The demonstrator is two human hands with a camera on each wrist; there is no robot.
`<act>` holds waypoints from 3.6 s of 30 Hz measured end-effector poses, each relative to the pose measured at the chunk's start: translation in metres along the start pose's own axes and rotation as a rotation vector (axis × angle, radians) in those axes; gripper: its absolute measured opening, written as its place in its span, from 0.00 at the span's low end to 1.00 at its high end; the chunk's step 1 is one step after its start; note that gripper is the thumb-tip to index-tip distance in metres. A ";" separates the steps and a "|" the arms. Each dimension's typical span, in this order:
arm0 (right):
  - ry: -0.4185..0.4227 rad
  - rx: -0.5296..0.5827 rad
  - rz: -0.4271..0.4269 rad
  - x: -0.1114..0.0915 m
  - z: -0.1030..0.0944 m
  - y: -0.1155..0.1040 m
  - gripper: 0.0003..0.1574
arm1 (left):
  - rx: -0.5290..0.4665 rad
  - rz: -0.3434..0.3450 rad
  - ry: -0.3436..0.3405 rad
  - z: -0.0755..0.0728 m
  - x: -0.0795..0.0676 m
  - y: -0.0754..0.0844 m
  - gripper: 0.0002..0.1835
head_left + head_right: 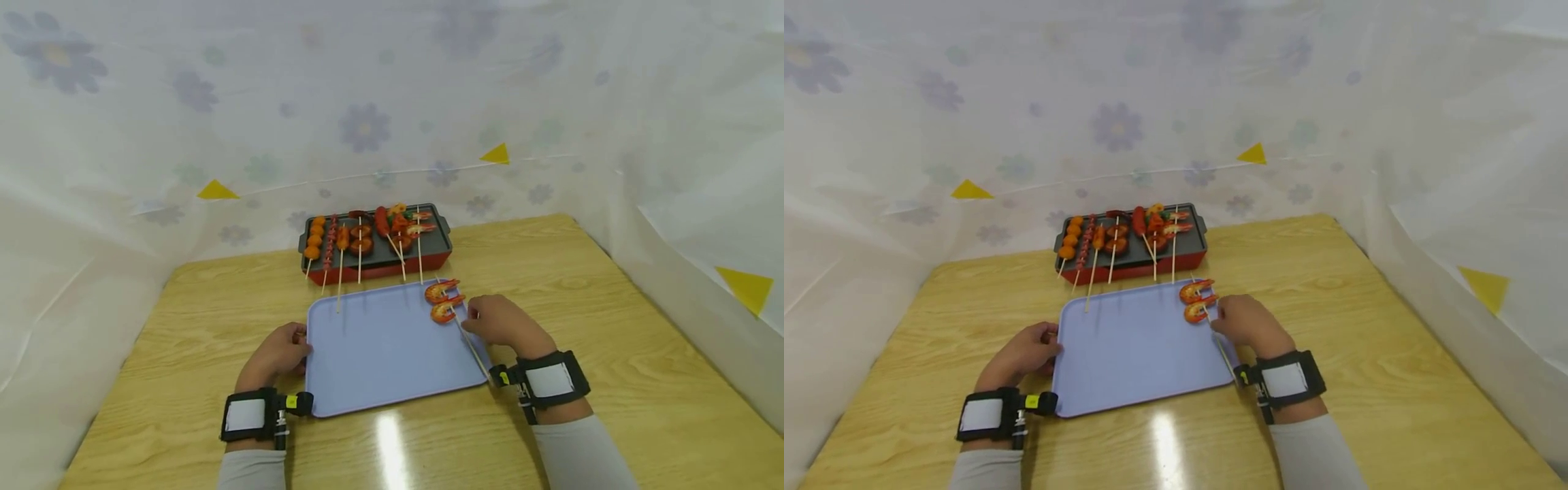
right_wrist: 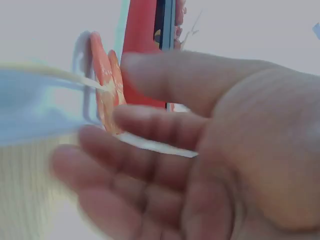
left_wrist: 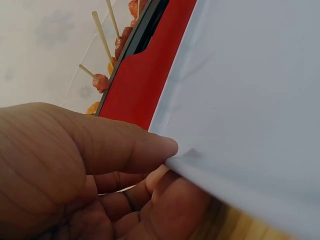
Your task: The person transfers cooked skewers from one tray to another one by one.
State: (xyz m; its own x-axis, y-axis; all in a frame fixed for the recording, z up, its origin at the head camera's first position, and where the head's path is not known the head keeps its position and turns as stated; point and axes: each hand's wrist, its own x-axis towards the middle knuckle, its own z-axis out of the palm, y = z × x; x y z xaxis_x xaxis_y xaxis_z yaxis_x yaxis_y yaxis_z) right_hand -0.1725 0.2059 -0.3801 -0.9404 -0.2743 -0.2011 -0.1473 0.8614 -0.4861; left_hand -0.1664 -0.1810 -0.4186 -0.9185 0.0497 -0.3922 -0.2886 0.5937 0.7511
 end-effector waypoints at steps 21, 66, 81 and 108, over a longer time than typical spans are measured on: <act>0.284 -0.350 -0.220 0.010 0.010 -0.018 0.57 | -0.019 0.030 0.003 0.000 0.002 -0.004 0.23; 0.357 -0.153 -0.196 0.058 -0.004 -0.033 0.43 | -0.009 0.015 0.036 0.007 -0.003 -0.002 0.22; 0.488 0.221 -0.106 0.087 0.010 -0.045 0.24 | 0.008 0.024 0.027 -0.004 0.004 0.004 0.23; 0.357 0.298 -0.009 0.094 0.006 -0.044 0.32 | -0.005 0.006 0.039 0.004 0.002 -0.003 0.22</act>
State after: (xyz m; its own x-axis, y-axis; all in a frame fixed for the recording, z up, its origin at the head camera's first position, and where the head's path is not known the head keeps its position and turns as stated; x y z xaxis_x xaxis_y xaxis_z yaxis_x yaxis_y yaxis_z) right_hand -0.2529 0.1397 -0.3823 -0.9938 -0.0719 0.0844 -0.1107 0.6852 -0.7199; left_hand -0.1668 -0.1795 -0.4233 -0.9299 0.0220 -0.3671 -0.2846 0.5893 0.7561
